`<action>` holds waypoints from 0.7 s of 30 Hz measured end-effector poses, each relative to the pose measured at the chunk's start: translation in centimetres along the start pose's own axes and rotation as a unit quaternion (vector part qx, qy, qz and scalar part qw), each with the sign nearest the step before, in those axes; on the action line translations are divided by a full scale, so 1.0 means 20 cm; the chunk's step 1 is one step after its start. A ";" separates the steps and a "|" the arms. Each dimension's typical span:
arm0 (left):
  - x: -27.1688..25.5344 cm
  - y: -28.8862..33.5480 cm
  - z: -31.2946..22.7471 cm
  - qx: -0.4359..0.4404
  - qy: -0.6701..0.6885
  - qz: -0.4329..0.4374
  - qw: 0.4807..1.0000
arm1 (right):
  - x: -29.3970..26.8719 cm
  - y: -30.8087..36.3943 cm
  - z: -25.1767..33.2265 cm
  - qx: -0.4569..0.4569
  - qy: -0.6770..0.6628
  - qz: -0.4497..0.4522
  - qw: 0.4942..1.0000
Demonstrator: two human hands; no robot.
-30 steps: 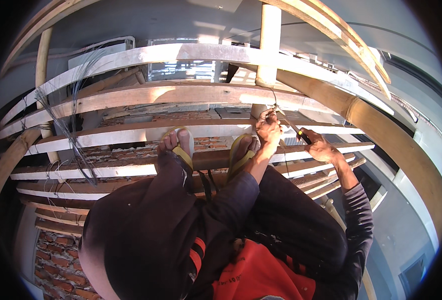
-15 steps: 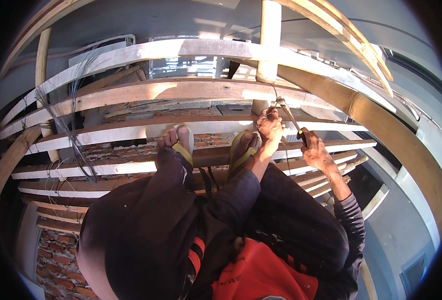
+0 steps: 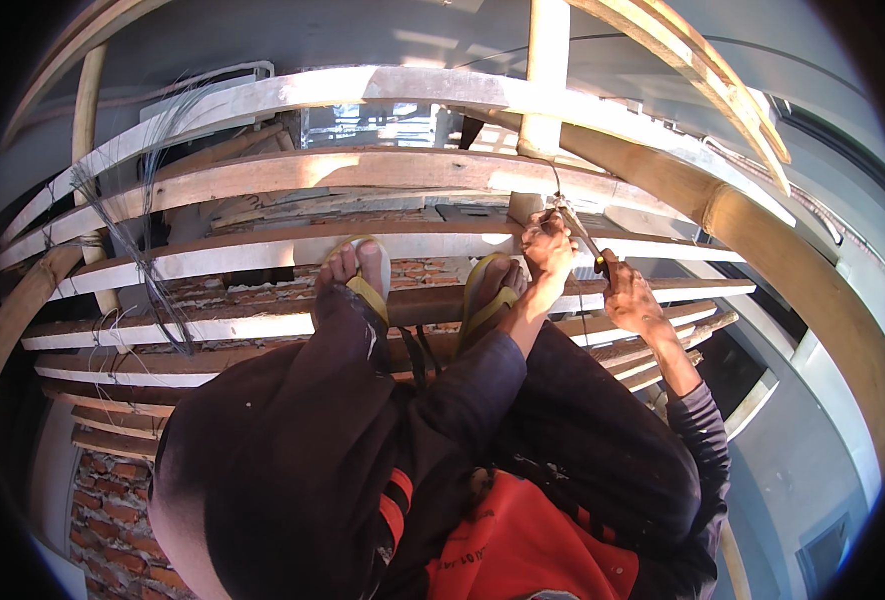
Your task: The person is assembling a wooden structure, likely a bed frame, by securing wooden slats to a frame using wire and pliers. They repeatedly wrap wire around the joints and twist it tight to fasten the components together.
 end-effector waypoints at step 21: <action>0.12 0.06 -0.07 0.029 -0.027 -0.008 0.999 | 0.05 -0.02 0.04 -0.131 0.293 -0.014 0.947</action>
Point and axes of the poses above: each hand's wrist, its own y-axis away from the middle knuckle, its own x-axis out of the palm, z = x × y, the point moved 1 cm from there along -y, towards the middle knuckle, and after that the axes turned 1 degree about -x, right-handed, at the moved point
